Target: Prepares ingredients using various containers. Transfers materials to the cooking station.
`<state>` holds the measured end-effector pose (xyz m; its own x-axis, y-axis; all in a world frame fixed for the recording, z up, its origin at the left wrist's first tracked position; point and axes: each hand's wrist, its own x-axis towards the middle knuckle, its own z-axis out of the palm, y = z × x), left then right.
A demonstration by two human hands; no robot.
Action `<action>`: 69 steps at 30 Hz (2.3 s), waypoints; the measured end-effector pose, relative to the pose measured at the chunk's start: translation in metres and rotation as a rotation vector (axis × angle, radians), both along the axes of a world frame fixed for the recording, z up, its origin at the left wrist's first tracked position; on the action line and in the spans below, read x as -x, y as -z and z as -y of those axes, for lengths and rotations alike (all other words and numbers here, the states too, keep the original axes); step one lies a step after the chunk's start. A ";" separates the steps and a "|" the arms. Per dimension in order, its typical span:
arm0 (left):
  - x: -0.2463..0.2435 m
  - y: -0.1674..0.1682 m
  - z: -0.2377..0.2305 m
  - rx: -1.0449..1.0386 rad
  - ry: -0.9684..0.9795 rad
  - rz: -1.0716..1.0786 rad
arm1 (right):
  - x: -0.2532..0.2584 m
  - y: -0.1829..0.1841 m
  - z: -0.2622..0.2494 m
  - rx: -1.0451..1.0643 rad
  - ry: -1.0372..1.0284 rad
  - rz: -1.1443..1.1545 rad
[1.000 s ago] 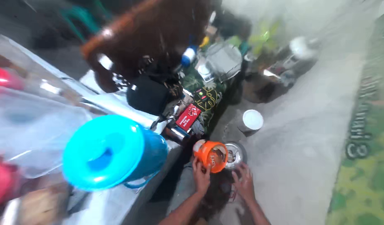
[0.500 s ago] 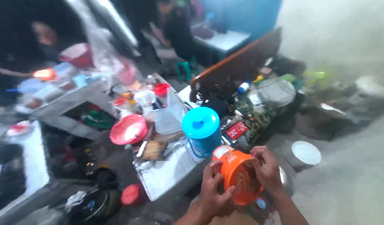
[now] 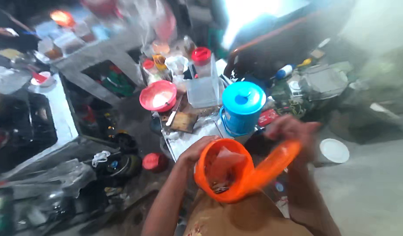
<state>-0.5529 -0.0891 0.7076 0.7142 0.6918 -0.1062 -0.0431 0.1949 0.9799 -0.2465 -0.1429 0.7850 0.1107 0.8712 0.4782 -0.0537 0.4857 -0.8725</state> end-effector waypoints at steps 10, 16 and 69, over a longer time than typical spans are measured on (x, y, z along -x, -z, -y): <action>0.009 0.005 -0.051 0.002 0.118 0.203 | 0.071 0.034 -0.005 0.176 0.423 0.444; 0.014 -0.008 -0.062 -0.035 0.160 -0.013 | 0.095 -0.009 0.010 -0.155 0.433 0.764; 0.069 -0.001 -0.025 -0.043 -0.354 0.335 | 0.219 0.006 -0.032 0.488 -0.598 1.637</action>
